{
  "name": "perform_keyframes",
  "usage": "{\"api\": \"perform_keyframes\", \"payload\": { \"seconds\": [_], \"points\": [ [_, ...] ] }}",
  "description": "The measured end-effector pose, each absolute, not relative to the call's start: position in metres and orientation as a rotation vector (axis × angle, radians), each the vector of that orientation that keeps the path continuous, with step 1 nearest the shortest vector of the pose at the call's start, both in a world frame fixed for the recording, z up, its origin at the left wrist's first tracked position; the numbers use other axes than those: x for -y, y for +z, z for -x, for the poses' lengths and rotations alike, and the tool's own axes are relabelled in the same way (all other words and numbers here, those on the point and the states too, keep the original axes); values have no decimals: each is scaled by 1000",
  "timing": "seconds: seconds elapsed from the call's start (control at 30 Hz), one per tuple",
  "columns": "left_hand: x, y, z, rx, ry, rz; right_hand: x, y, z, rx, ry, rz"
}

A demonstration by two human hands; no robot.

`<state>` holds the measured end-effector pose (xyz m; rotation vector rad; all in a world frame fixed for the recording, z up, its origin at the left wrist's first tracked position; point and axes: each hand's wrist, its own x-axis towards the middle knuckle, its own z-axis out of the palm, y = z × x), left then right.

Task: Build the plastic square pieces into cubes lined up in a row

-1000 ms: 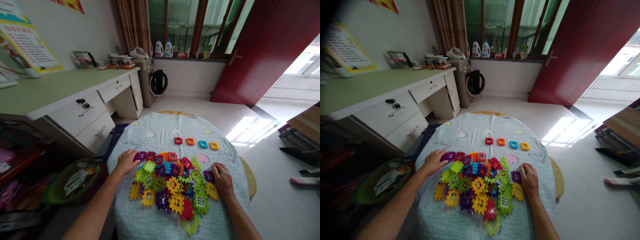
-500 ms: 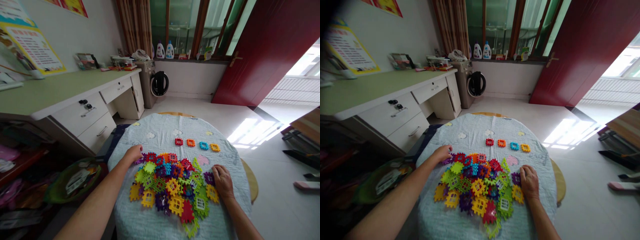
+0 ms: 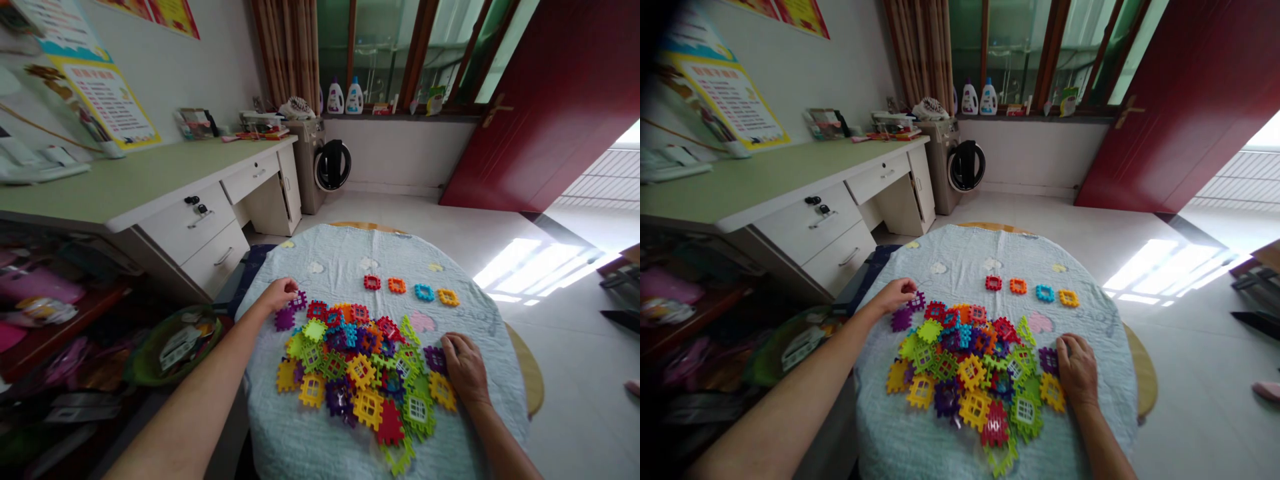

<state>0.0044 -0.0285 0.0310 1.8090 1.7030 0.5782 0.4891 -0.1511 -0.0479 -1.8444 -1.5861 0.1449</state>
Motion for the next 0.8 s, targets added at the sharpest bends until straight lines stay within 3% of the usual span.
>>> {"api": "perform_keyframes", "payload": {
  "seconds": [0.2,0.43,0.6,0.8],
  "points": [
    [73,35,3,-1809,1041,-2026,151,-50,-491,1593,139,1847],
    [131,10,18,-1630,691,-2278,151,-52,-492,1590,152,1849],
    [114,16,28,-1718,708,-2175,151,-49,-490,1582,153,1852],
    [87,26,21,-1739,231,-2067,151,-48,-488,1589,137,1854]
  ]
}}
